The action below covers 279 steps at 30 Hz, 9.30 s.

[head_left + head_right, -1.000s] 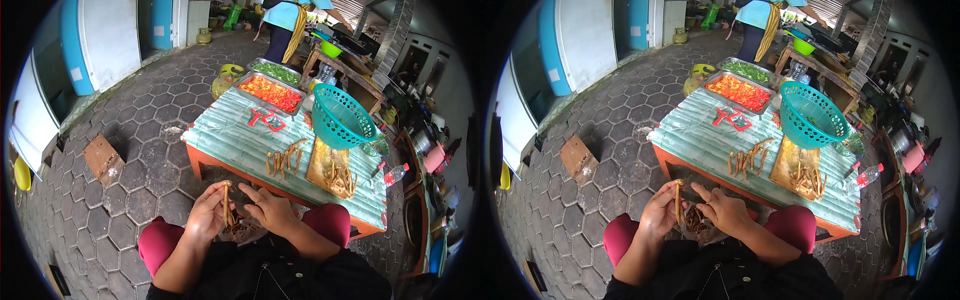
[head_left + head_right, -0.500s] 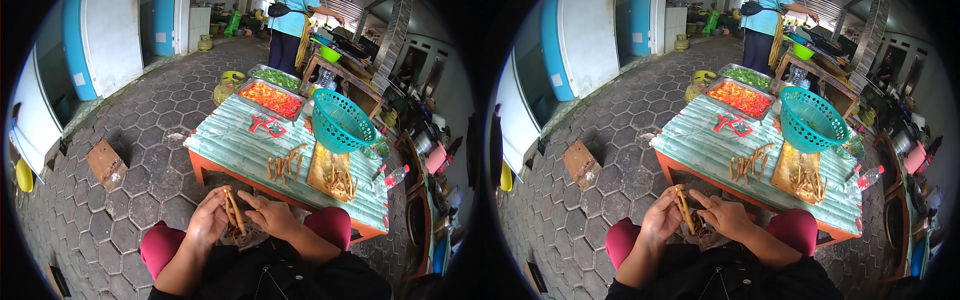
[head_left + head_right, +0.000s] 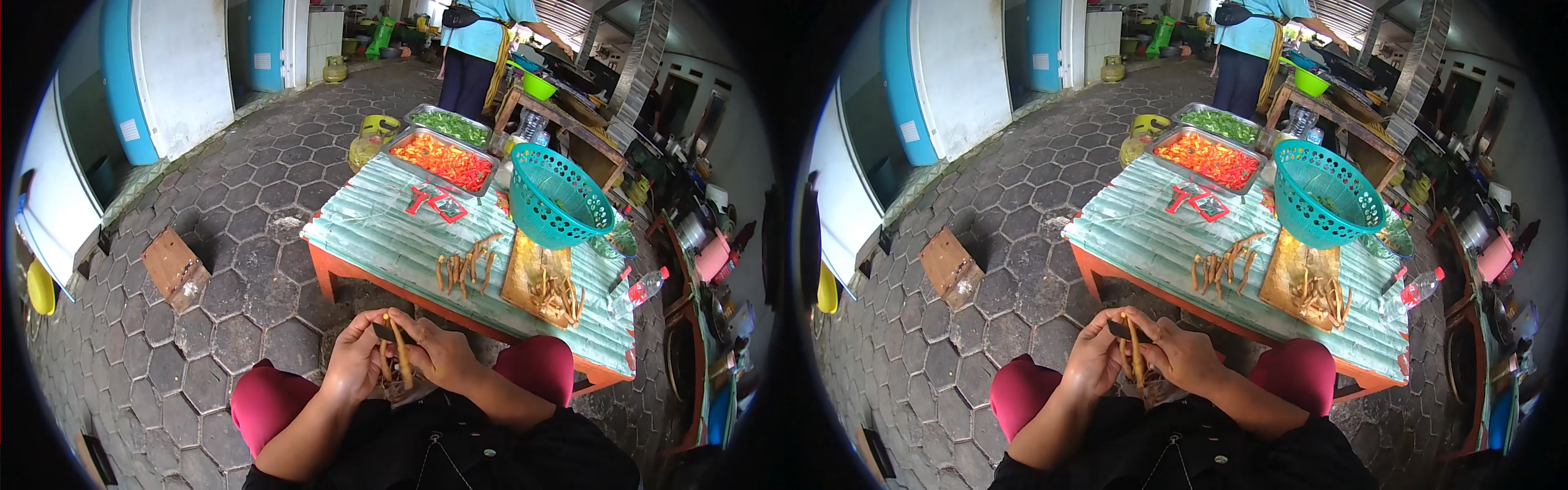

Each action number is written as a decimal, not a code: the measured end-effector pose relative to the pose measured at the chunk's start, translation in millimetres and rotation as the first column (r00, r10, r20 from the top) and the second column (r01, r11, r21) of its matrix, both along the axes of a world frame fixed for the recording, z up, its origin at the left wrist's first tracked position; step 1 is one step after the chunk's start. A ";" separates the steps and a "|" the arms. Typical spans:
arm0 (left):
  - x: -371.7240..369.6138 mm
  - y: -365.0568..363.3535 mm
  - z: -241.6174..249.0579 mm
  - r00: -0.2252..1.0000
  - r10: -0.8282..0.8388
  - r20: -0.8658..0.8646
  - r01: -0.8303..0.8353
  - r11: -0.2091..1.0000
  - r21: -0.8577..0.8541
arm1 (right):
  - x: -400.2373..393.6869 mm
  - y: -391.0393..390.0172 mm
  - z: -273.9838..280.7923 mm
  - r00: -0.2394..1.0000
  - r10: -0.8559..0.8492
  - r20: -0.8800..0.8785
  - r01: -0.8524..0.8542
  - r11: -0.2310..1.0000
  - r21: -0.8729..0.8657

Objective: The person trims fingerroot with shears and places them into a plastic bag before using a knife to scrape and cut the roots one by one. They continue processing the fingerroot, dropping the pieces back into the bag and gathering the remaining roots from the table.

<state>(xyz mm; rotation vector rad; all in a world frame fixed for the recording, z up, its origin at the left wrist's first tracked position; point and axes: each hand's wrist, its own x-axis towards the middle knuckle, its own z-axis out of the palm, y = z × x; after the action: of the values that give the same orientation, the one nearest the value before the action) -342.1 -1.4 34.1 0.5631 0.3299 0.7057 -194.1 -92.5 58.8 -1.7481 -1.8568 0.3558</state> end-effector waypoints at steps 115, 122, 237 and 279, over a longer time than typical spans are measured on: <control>-6.0 1.6 11.4 0.945 -0.101 -0.311 0.178 0.957 0.228 | 22.9 8.7 -2.0 1.000 0.014 0.019 -0.018 0.977 0.213; -8.9 4.6 9.2 0.947 -0.109 -0.303 0.193 0.945 0.264 | 16.0 8.6 -7.1 0.992 0.023 -0.128 0.005 0.977 0.215; -9.8 4.7 15.3 0.944 0.019 -0.330 0.144 0.875 0.462 | 25.6 7.8 -7.4 0.555 -0.145 -0.819 -0.210 0.929 -0.306; 25.5 -1.3 -11.4 0.804 0.262 -0.533 0.351 0.516 0.782 | 18.5 14.3 -26.0 0.893 0.015 -0.449 0.062 0.986 0.157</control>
<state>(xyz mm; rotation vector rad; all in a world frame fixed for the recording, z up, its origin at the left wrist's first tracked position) -316.6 -2.8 22.7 1.8146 0.5478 0.5811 -175.7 -78.2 32.8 -1.4261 -1.4835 0.5293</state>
